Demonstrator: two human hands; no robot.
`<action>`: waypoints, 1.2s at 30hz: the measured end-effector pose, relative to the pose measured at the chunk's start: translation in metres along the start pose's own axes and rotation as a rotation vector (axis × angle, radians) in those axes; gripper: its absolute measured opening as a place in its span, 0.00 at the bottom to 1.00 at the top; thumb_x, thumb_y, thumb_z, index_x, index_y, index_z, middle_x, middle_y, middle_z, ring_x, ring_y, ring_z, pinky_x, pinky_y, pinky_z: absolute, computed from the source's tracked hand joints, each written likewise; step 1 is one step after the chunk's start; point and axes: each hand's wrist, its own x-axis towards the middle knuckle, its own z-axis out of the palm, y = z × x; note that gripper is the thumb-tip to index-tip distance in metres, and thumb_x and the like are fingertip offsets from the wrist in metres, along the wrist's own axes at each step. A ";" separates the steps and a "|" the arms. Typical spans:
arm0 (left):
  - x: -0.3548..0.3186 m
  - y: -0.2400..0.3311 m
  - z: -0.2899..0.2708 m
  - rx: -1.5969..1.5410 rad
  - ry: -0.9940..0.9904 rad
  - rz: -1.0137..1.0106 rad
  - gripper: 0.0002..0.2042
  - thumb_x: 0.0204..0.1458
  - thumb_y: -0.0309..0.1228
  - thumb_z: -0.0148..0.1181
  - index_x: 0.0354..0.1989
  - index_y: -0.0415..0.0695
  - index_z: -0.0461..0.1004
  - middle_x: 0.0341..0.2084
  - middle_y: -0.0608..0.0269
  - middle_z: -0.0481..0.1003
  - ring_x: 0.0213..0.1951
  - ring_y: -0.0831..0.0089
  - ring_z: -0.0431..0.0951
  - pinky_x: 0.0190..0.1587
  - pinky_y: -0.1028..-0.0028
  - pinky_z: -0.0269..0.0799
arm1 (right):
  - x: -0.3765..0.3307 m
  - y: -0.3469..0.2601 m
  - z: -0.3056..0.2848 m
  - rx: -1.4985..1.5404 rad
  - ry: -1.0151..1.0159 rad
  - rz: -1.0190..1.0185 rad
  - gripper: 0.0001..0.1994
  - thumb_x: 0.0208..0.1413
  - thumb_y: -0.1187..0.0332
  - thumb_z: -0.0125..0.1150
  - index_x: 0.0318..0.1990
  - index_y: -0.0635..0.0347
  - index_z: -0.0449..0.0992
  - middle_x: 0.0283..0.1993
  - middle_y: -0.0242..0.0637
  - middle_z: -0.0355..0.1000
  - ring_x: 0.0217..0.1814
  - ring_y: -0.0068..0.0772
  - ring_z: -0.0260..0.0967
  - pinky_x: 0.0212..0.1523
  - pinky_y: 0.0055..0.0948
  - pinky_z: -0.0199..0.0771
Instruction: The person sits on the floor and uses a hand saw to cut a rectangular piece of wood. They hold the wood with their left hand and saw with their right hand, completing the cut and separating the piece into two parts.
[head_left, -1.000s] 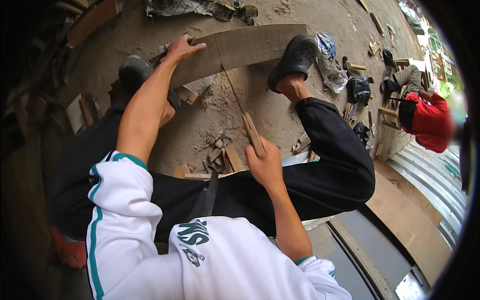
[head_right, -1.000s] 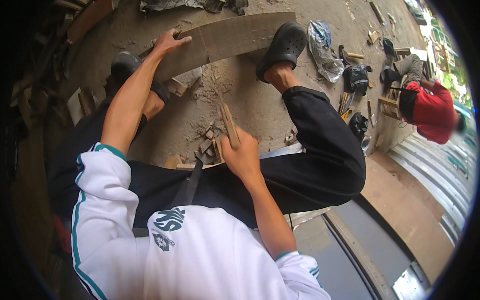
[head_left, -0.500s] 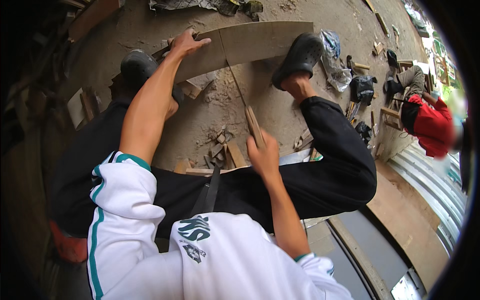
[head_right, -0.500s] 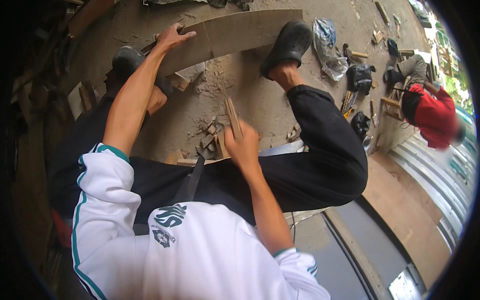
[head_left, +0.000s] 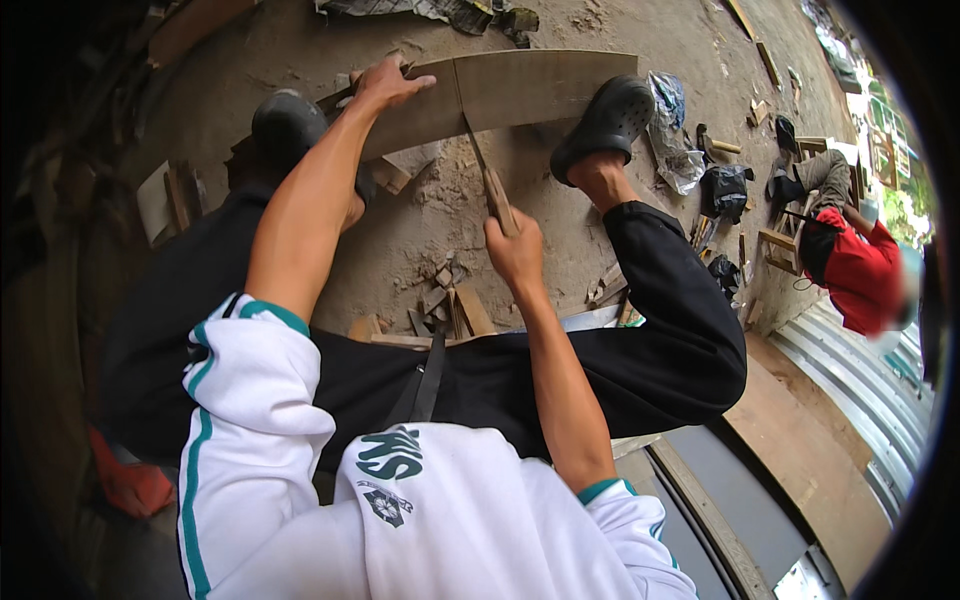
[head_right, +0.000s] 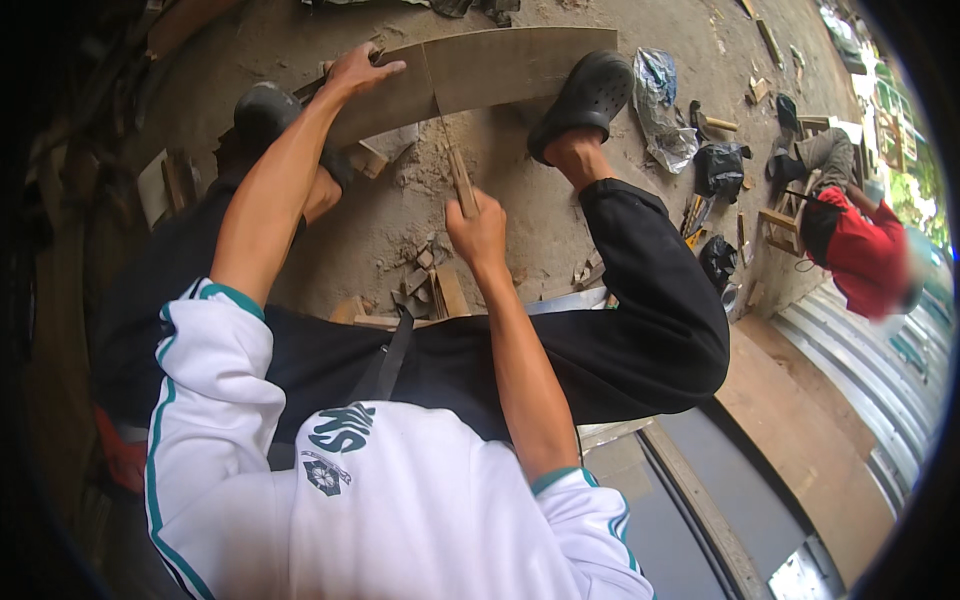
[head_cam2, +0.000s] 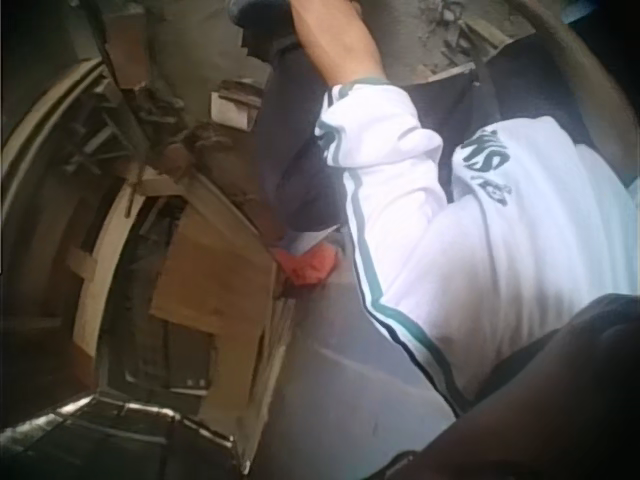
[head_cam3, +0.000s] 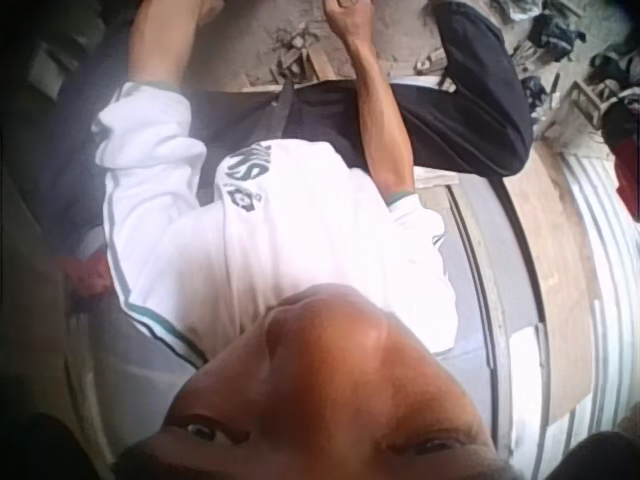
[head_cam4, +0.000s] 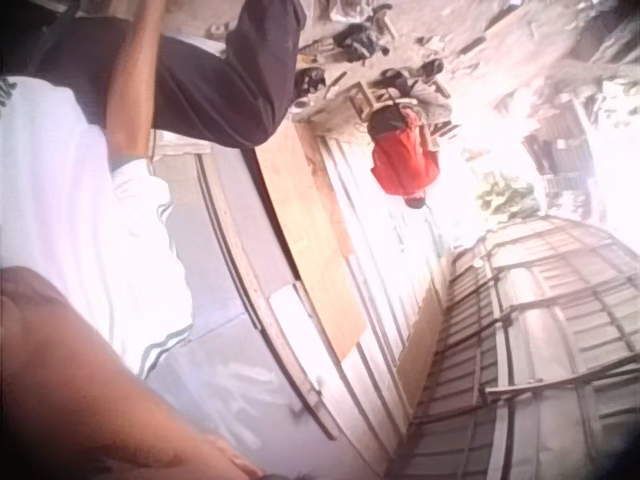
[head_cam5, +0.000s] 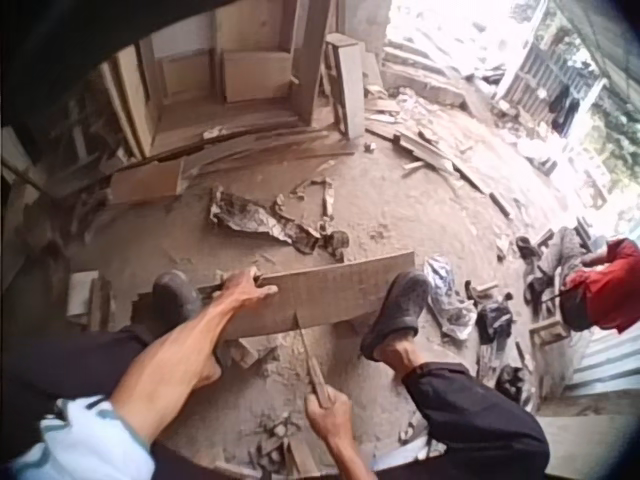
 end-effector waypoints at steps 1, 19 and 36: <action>-0.005 0.006 -0.004 0.003 -0.020 -0.021 0.54 0.37 0.72 0.61 0.64 0.38 0.64 0.56 0.43 0.72 0.58 0.51 0.71 0.61 0.55 0.66 | 0.007 0.000 0.005 0.015 0.002 0.031 0.08 0.51 0.71 0.56 0.26 0.68 0.70 0.22 0.52 0.68 0.22 0.50 0.67 0.28 0.39 0.68; 0.007 -0.020 0.005 -0.008 0.016 -0.034 0.51 0.39 0.70 0.60 0.66 0.41 0.62 0.59 0.46 0.70 0.61 0.52 0.69 0.64 0.43 0.51 | -0.073 -0.023 -0.035 -0.006 -0.079 0.056 0.08 0.51 0.69 0.56 0.29 0.68 0.71 0.22 0.52 0.68 0.22 0.42 0.68 0.30 0.38 0.68; 0.022 -0.024 0.017 -0.035 -0.002 0.006 0.52 0.39 0.71 0.58 0.66 0.42 0.62 0.58 0.45 0.71 0.59 0.48 0.71 0.64 0.39 0.50 | -0.001 0.019 0.026 -0.006 0.038 -0.058 0.09 0.54 0.69 0.56 0.29 0.68 0.71 0.18 0.38 0.63 0.22 0.23 0.61 0.26 0.31 0.64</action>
